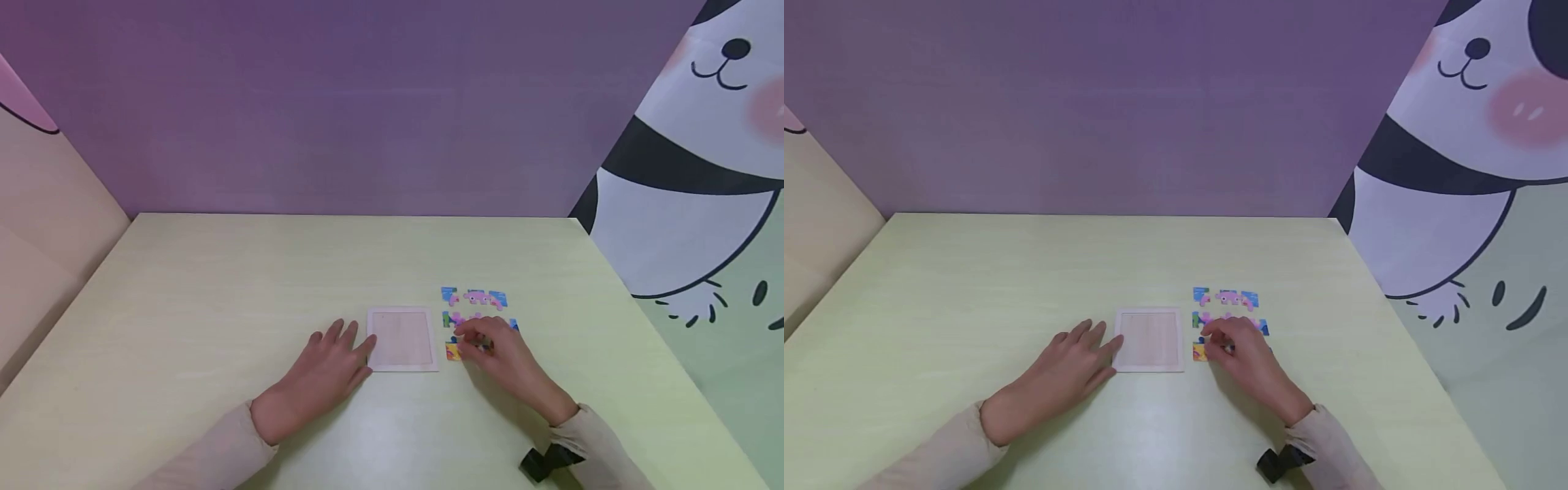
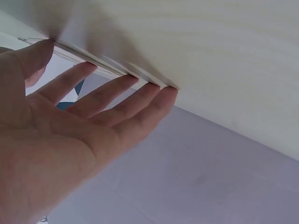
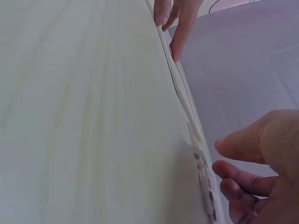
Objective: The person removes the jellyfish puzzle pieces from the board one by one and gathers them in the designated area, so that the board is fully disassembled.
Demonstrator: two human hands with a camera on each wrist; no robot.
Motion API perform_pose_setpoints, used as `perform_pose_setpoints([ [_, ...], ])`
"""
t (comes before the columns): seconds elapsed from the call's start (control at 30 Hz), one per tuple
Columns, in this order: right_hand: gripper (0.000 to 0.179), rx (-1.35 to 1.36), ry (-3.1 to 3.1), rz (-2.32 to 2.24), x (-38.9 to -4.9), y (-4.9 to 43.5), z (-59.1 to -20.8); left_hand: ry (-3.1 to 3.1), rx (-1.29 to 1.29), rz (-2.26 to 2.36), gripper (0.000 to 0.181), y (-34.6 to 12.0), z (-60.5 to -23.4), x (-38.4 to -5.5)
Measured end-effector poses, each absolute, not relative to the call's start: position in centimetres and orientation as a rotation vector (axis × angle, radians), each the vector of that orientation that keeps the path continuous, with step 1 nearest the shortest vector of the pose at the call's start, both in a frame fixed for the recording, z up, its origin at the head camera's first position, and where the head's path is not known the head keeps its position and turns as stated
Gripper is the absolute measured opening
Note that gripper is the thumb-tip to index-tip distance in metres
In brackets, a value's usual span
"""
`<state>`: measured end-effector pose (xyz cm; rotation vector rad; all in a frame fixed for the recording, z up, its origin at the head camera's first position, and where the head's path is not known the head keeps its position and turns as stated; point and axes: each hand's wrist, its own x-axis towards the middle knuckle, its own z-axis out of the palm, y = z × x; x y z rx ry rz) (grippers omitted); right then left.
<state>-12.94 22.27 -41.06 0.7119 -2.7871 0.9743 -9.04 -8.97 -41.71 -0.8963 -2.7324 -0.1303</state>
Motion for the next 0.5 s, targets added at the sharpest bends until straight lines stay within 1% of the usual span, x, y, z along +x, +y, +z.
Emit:
perform_pose_setpoints([
  [0.1,0.016,0.708,-2.760,0.926,-13.0,22.4,-40.6,-2.721,-0.896,-0.102,0.041,-9.1,-41.7,-9.2],
  [0.27,0.018,0.622,-2.741,0.888,-12.6,23.2,-39.6,-2.698,-0.934,-0.094,0.048,-9.5,-41.6,-8.8],
  [0.4,0.019,0.594,-2.664,0.874,-11.9,24.3,-38.6,-2.743,-0.933,-0.257,0.049,-10.8,-41.1,-7.6],
  [0.5,0.021,0.601,-2.574,0.793,-11.5,25.2,-37.8,-2.779,-0.858,-0.391,0.051,-12.5,-40.5,-6.9],
])
